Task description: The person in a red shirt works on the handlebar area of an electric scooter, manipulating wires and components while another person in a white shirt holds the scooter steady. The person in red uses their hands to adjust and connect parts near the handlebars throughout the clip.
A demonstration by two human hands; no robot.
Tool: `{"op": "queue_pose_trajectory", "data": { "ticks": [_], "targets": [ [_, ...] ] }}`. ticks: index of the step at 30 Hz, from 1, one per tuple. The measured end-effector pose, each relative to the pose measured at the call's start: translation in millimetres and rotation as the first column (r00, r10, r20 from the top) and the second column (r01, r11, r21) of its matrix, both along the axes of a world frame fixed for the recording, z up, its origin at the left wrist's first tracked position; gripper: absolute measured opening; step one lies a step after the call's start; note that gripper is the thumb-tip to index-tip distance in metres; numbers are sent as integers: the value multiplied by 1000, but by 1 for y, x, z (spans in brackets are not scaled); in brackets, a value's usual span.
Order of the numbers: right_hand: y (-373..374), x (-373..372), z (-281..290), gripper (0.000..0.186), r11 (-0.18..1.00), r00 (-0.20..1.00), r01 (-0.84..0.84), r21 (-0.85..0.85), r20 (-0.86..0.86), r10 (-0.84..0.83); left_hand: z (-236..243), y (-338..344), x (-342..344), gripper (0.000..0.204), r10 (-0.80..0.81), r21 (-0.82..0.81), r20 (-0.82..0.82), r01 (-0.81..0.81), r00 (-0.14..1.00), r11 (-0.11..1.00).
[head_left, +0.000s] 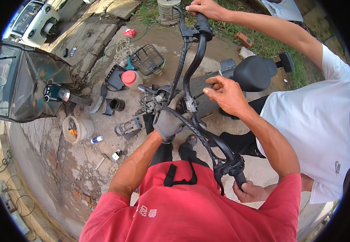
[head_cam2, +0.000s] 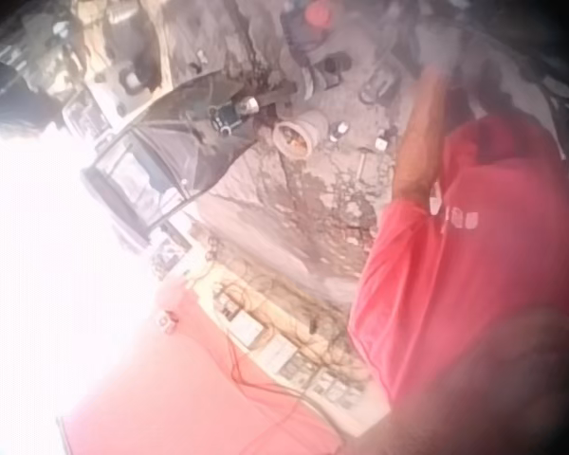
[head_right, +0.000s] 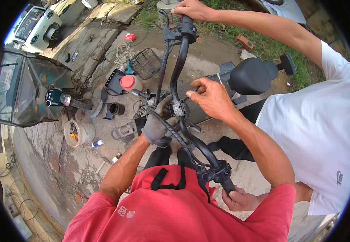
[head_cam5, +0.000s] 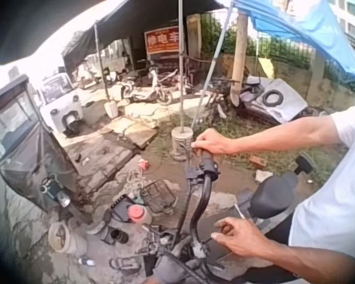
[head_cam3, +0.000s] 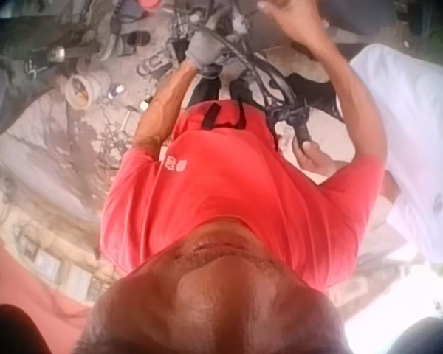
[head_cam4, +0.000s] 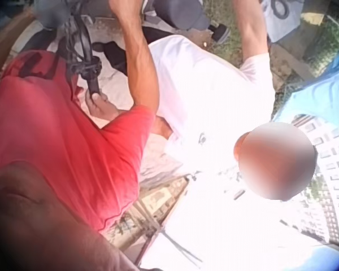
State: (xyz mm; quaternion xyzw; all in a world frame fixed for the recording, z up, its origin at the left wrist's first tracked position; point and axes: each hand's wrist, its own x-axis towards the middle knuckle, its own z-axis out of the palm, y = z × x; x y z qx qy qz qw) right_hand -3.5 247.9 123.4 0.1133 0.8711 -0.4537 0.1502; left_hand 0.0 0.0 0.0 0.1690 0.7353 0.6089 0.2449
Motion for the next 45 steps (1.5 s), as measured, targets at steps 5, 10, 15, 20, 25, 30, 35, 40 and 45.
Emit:
{"op": "queue_pose_trajectory", "data": {
  "ticks": [5, 10, 15, 20, 25, 30, 35, 40, 45],
  "targets": [
    [2, 9, -4, 23, 977, 960, -156, 144, -211, 184, -2, -9, -2, 85, -3, -6, -50, 2, 999, 1000],
    [10, 12, -8, 22, 841, 816, -117, 529, -431, 385, -7, -5, -2, 85, -15, 12, -30, 15, 999, 1000],
    [10, 11, -6, 21, 843, 861, -139, 520, -357, 363, -14, -1, -3, 83, -24, 19, -30, 25, 999, 1000],
    [-9, 4, 8, 23, 973, 986, -106, 206, -104, 129, -3, -3, 2, 83, 27, 58, -13, -26, 1000, 998],
    [-8, 20, 1, 34, 994, 994, -81, -66, -82, 76, 8, -12, 1, 83, 46, -65, -243, -63, 969, 996],
    [3, 34, 6, 42, 975, 966, -220, -8, -141, 217, 1, -13, 9, 86, 28, -49, -240, -41, 970, 998],
    [-18, 8, 23, 24, 871, 887, -244, 426, -265, 378, 5, -13, 2, 87, 30, -105, -239, -57, 970, 993],
    [-15, -12, -6, 25, 985, 976, -28, 171, -209, 64, 14, -14, 1, 88, 17, -112, -136, -32, 991, 993],
    [2, -9, -19, 22, 952, 963, 244, -184, 163, -215, 8, -14, 1, 89, 21, -106, -201, -43, 979, 993]
  ]
}}
